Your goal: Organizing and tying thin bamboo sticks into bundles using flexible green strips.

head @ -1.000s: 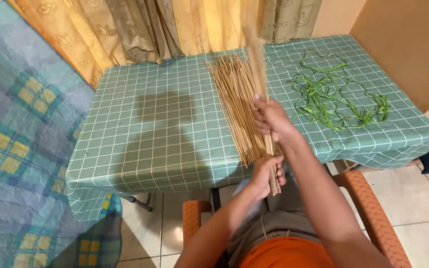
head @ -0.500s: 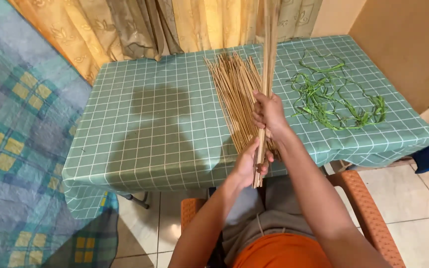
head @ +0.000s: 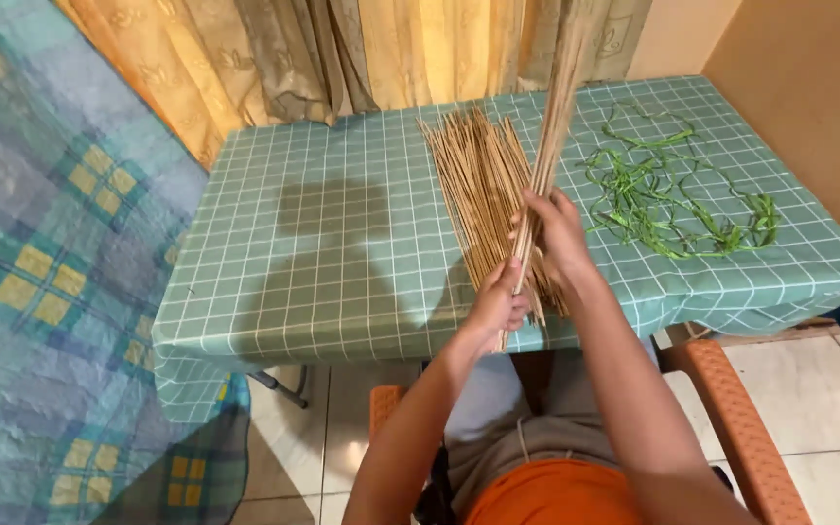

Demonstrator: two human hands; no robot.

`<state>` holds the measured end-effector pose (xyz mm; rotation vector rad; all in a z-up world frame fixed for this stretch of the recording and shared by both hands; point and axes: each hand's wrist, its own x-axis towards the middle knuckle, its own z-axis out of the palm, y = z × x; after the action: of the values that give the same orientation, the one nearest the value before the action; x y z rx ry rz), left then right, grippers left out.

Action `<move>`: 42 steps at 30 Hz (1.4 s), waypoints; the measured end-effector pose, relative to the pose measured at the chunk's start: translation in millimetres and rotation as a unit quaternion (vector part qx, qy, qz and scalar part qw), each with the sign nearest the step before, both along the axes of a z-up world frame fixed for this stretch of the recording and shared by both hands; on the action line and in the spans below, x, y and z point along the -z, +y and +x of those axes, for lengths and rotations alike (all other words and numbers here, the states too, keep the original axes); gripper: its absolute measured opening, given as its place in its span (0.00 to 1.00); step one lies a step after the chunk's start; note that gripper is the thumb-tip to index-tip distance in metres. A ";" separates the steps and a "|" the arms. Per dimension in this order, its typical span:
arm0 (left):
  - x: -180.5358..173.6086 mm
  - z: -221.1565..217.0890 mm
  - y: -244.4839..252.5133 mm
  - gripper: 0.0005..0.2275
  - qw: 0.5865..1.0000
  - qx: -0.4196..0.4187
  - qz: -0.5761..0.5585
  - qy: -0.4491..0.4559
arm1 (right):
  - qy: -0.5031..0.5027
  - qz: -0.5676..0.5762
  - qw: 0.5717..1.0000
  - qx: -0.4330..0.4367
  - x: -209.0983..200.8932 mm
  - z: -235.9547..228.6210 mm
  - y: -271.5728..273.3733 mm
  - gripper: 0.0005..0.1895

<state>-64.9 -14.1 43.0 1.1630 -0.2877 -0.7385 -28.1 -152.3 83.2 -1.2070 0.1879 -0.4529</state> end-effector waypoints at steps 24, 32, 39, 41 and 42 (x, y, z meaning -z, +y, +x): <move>47.1 81.0 17.5 0.14 0.976 -0.096 -0.152 0.121 | 0.193 -0.581 0.785 0.094 51.2 -80.3 5.0 0.31; 55.9 81.6 17.6 0.15 0.974 -0.101 -0.151 0.138 | 0.183 -0.573 0.788 0.128 86.3 -68.8 -19.8 0.30; 53.2 82.1 15.2 0.16 0.976 -0.100 -0.146 0.126 | 0.136 -0.550 0.809 0.154 77.6 -74.4 -20.1 0.34; 55.3 83.0 14.3 0.16 0.977 -0.100 -0.141 0.122 | 0.166 -0.563 0.797 0.142 80.9 -71.4 -26.5 0.32; 56.1 83.9 14.3 0.16 0.978 -0.100 -0.135 0.120 | 0.198 -0.575 0.784 0.128 82.3 -69.3 -29.3 0.30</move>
<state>19.0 0.2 -13.1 0.8219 -0.0629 -0.6321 -97.4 -181.6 0.8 -2.5176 0.4798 -0.5591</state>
